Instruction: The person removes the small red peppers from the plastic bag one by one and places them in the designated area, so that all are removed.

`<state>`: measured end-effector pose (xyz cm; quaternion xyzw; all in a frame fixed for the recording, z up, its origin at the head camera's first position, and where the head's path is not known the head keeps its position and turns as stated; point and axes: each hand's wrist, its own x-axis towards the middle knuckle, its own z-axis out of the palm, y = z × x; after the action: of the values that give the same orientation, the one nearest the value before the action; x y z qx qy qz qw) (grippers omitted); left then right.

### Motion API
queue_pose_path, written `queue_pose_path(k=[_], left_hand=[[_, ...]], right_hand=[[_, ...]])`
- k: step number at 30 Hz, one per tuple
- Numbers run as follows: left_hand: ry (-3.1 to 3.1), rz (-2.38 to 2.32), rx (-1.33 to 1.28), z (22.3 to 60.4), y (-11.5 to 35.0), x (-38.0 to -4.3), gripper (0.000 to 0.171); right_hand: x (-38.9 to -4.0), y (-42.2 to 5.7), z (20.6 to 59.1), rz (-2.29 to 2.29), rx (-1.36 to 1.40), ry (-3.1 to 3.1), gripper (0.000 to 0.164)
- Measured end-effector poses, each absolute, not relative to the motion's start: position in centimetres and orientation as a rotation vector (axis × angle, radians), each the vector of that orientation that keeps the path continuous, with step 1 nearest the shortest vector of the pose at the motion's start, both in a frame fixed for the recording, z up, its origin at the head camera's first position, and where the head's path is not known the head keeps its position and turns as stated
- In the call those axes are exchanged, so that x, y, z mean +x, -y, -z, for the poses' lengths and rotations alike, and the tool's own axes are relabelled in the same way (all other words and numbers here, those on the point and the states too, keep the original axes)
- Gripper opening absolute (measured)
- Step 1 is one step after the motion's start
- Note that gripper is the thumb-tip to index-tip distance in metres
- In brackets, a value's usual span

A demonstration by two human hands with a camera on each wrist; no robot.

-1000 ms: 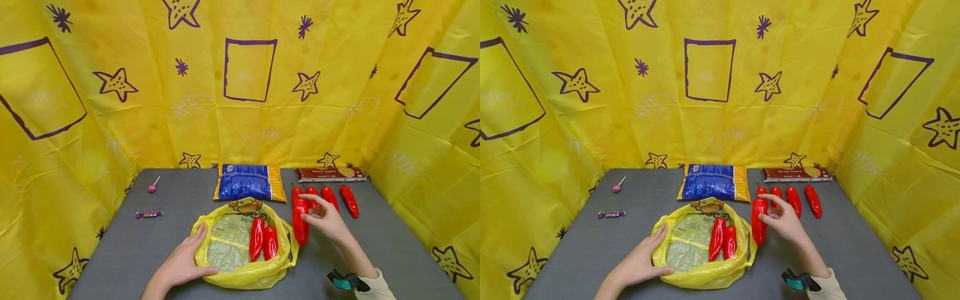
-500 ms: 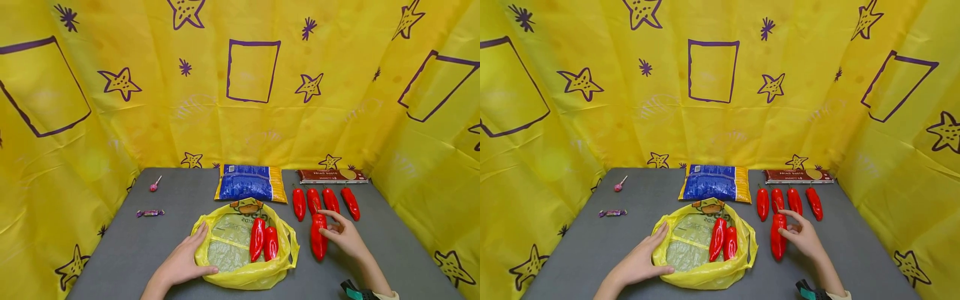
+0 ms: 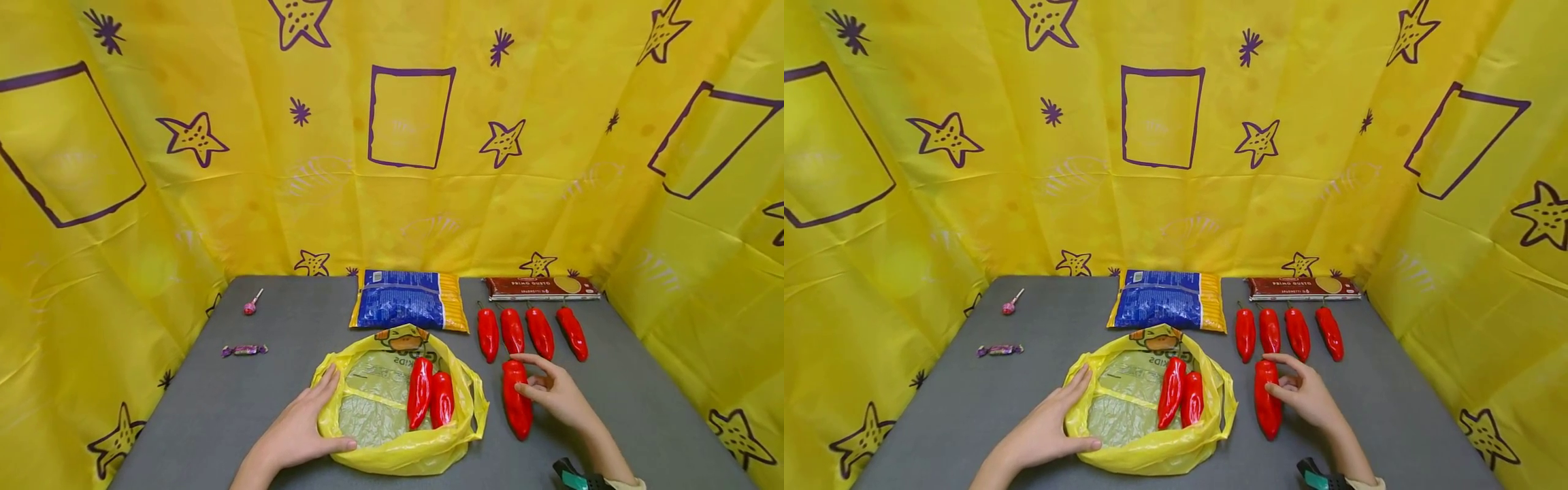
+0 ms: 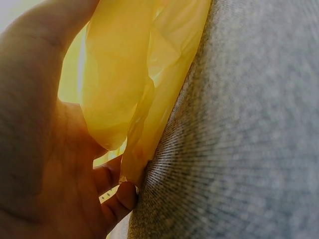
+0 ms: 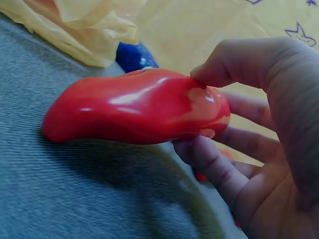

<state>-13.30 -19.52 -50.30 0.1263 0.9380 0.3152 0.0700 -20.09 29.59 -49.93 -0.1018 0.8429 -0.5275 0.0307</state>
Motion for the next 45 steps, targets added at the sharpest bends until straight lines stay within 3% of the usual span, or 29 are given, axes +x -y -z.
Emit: queue_pose_path(k=[13,28,45], left_hand=[[-2.819,-0.937,0.34,50.2,19.4,-13.2,0.126],[-2.841,-0.951,0.394,50.1,19.6,-13.3,0.125],[-2.807,-0.947,0.364,50.1,19.5,-13.4,0.123]], right_hand=[[-20.5,-28.9,50.9,1.494,-0.154,-2.69,0.051],[-20.7,-28.6,51.1,1.468,-0.211,-2.805,0.057],[-20.4,-29.1,49.5,1.505,-0.198,-2.948,0.047]])
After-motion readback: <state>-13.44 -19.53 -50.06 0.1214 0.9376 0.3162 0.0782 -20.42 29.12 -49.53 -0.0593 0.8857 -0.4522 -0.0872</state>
